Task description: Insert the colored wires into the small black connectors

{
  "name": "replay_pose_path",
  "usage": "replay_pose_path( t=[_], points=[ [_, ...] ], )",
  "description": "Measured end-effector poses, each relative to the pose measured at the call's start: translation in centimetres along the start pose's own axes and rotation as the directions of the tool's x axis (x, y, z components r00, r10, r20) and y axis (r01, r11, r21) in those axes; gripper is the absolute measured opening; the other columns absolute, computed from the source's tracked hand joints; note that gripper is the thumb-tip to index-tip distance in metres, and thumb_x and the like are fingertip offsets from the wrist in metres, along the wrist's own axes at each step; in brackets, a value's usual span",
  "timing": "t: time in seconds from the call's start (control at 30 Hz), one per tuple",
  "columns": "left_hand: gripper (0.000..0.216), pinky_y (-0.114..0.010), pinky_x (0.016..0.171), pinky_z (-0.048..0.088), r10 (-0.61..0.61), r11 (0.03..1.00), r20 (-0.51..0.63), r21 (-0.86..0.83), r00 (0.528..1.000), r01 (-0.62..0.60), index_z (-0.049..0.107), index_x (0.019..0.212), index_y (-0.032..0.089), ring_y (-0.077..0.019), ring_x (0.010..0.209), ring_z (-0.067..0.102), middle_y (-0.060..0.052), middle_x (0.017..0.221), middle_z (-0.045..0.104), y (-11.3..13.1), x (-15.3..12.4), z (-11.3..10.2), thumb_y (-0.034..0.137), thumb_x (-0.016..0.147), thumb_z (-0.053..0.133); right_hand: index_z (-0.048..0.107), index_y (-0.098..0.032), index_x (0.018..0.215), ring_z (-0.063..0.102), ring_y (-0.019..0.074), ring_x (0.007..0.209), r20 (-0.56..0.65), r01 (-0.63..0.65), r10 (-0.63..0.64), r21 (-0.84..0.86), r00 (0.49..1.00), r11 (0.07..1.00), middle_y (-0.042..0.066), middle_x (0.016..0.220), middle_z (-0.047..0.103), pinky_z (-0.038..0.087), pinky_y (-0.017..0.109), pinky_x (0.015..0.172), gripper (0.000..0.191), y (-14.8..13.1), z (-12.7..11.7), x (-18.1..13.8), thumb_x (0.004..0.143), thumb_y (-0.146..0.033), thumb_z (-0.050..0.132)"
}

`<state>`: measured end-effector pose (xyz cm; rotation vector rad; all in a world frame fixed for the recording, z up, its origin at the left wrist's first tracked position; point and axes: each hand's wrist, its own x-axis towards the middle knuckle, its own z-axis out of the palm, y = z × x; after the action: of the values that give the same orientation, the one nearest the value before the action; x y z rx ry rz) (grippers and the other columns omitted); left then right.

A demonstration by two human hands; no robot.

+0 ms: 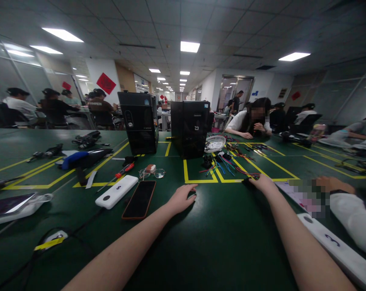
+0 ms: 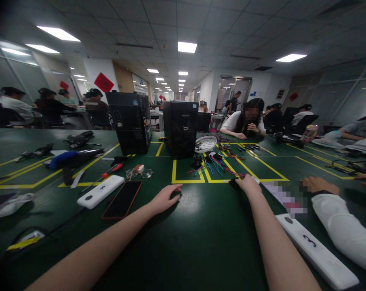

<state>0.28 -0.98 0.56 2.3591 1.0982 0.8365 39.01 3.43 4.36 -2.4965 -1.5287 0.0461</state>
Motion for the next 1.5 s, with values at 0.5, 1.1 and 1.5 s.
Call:
replay_pose_path(
  t=[0.5,1.1,1.5],
  points=[
    [0.031,-0.036,0.096,0.039,-0.006,0.999,0.056,0.034,0.998,0.004,0.055,0.114,0.02,-0.0208,0.107,0.052,-0.006,0.115,0.06,0.9,-0.1,-0.8,0.027,0.084,0.049,0.059,-0.014,0.099,0.061,0.0189,0.074,0.055,0.2,-0.204,0.07,0.977,0.977,0.006,0.072,0.066,0.039,0.026,0.059,0.026,0.0,-1.4,-0.4,0.086,-0.029,0.042],
    [0.026,-0.035,0.094,0.04,0.041,0.997,0.047,0.063,0.998,-0.044,0.058,0.109,0.019,-0.0195,0.103,0.054,-0.006,0.109,0.061,0.5,-0.1,-0.6,0.027,0.085,0.049,0.063,-0.016,0.093,0.059,0.0217,0.083,-0.072,0.223,-0.225,-0.039,0.972,0.974,0.01,0.09,0.066,0.038,0.027,0.062,0.026,-0.6,-1.9,-1.0,0.084,-0.034,0.045],
    [0.025,-0.036,0.093,0.04,0.019,0.999,0.07,0.048,0.997,-0.022,0.059,0.108,0.02,-0.0201,0.103,0.053,-0.006,0.108,0.061,1.2,-0.1,-1.0,0.027,0.086,0.048,0.062,-0.018,0.097,0.06,0.0203,0.083,-0.022,0.273,-0.274,-0.057,0.961,0.96,0.009,0.093,0.066,0.039,0.025,0.063,0.025,0.2,-0.6,-0.3,0.08,-0.03,0.049]
  ],
)
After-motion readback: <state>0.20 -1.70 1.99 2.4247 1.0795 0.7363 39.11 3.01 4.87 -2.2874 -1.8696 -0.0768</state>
